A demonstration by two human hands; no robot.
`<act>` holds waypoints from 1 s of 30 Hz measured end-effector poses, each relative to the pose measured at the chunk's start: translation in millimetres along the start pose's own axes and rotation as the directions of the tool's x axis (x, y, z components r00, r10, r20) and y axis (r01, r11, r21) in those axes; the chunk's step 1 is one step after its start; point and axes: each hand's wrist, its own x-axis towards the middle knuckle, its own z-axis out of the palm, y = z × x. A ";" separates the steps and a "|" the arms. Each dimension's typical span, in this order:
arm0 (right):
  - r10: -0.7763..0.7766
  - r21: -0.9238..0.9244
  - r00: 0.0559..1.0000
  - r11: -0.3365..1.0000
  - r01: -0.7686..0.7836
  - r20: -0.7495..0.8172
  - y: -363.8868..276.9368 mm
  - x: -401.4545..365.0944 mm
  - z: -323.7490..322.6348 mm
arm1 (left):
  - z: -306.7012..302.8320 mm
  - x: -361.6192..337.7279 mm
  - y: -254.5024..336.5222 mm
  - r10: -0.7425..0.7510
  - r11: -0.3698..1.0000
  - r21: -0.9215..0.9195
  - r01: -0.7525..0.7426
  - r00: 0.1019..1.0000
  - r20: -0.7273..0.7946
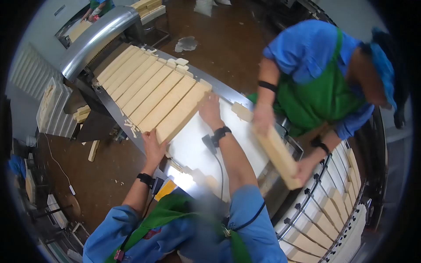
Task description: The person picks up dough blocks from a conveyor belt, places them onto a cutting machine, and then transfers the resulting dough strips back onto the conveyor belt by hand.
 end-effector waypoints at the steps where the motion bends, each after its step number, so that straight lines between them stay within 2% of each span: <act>1: 0.018 -0.067 1.000 0.998 -0.016 0.016 5.7 19.2 8.2 | 2.2 3.1 1.6 -0.030 1.000 -0.003 0.030 0.998 0.049; 3: 0.035 -0.127 0.999 0.991 -0.031 0.032 8.1 42.5 20.1 | 6.1 3.7 1.5 -0.002 1.000 0.032 0.002 1.000 0.008; 5: 0.105 -0.279 0.991 0.957 -0.079 0.077 4.5 57.3 23.7 | 9.1 5.3 1.7 -0.014 0.999 0.052 0.012 0.999 0.032; 6: 0.104 -0.277 0.992 0.958 -0.078 0.078 3.2 63.3 25.3 | 8.3 5.2 4.3 -0.029 0.997 0.072 0.026 0.999 0.042; 8: 0.169 -0.400 0.986 0.905 -0.149 0.015 -1.0 73.1 26.1 | 3.2 7.5 10.3 -0.037 0.997 0.069 0.034 0.998 0.047; 11: 0.249 -0.376 0.968 0.897 -0.232 -0.004 -4.0 79.5 31.5 | 4.6 5.9 16.5 -0.042 0.997 0.073 0.039 0.998 0.043; 16: 0.224 -0.504 0.972 0.849 -0.160 0.069 -13.0 59.4 34.6 | 9.7 4.4 24.4 -0.052 0.996 0.080 0.048 0.998 0.044; 18: 0.242 -0.533 0.966 0.831 -0.158 0.091 -10.1 46.2 16.4 | 7.8 8.6 33.0 -0.133 0.987 0.104 0.125 0.988 0.074; 19: 0.232 -0.475 0.972 0.858 -0.194 0.022 1.3 28.9 8.2 | 8.9 9.0 33.4 -0.118 0.989 0.103 0.110 0.990 0.081; 21: 0.199 -0.362 0.965 0.899 -0.249 -0.170 44.9 -19.7 4.9 | 10.5 5.2 31.3 0.057 0.993 0.096 -0.073 0.984 0.169; 22: 0.257 -0.309 0.950 0.902 -0.301 -0.175 44.3 -48.0 -23.4 | 11.6 2.8 35.8 0.075 0.991 0.092 -0.093 0.981 0.178; 23: 0.313 -0.167 0.919 0.919 -0.357 -0.241 52.9 -78.4 -43.1 | 12.1 -1.9 43.6 0.146 0.983 0.072 -0.171 0.951 0.271; 24: 0.400 -0.138 0.878 0.885 -0.445 -0.263 59.7 -109.0 -60.3 | 11.0 -3.5 52.8 0.217 0.967 0.046 -0.250 0.906 0.364; 25: 0.531 -0.213 0.805 0.782 -0.586 -0.265 67.7 -140.0 -73.3 | 10.3 -3.9 60.2 0.242 0.961 0.036 -0.276 0.893 0.380; 26: 0.669 -0.200 0.715 0.687 -0.699 -0.203 53.9 -163.7 -102.3 | 10.3 -5.5 68.4 0.300 0.944 -0.011 -0.330 0.843 0.447; 27: 0.695 -0.195 0.681 0.652 -0.732 -0.231 63.6 -185.3 -94.7 | 10.8 -8.4 78.4 0.361 0.921 -0.065 -0.384 0.778 0.515; 28: 0.524 -0.298 0.746 0.696 -0.653 -0.412 84.7 -209.7 -72.0 | 12.3 -6.5 87.7 0.341 0.913 -0.012 -0.407 0.749 0.569; 29: 0.321 -0.425 0.770 0.686 -0.591 -0.552 96.0 -237.6 -63.1 | 20.0 -8.1 90.2 0.392 0.888 -0.050 -0.458 0.693 0.606; 30: 0.417 -0.269 0.722 0.731 -0.628 -0.553 87.4 -246.0 -62.8 | 33.2 -12.6 86.3 0.379 0.893 -0.013 -0.451 0.735 0.563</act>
